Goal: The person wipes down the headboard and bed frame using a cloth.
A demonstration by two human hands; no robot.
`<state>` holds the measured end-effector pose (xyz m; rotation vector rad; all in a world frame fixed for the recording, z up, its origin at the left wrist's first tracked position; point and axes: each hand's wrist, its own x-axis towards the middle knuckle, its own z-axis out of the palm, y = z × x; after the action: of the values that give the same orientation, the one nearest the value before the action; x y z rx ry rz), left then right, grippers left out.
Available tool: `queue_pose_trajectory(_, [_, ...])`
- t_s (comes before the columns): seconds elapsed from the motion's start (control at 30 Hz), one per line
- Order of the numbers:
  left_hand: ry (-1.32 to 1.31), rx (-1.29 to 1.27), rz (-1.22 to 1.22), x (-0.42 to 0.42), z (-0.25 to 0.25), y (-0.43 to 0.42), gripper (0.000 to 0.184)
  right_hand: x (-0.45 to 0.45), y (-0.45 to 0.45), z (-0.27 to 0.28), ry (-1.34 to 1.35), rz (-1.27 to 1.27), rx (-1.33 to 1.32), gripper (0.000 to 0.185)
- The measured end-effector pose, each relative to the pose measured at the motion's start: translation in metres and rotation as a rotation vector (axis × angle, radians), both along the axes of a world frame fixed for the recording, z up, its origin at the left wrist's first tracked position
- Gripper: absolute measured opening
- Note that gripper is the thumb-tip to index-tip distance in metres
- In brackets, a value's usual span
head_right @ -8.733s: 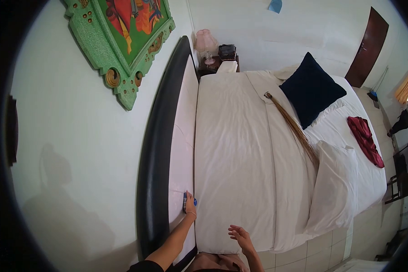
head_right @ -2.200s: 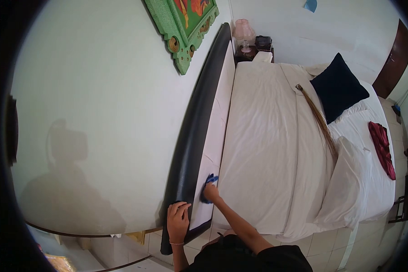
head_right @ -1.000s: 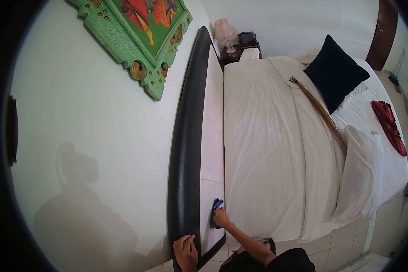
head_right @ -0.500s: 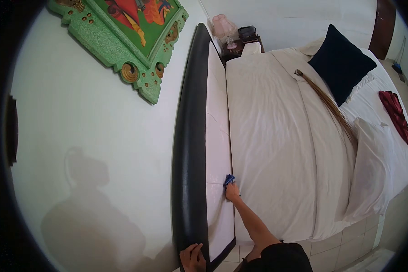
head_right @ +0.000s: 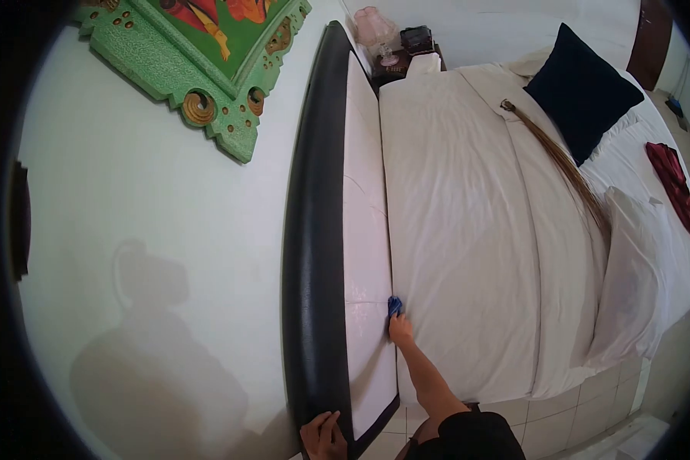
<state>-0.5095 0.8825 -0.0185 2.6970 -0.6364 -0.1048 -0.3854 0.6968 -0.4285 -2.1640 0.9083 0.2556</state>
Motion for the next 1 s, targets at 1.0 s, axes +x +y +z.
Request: queue_pose_trajectory(1.0, [-0.263,-0.031,-0.058,0.002,0.005,-0.025,0.017,-0.141,0.133,0.020,0.042,-0.185,0.358,0.028])
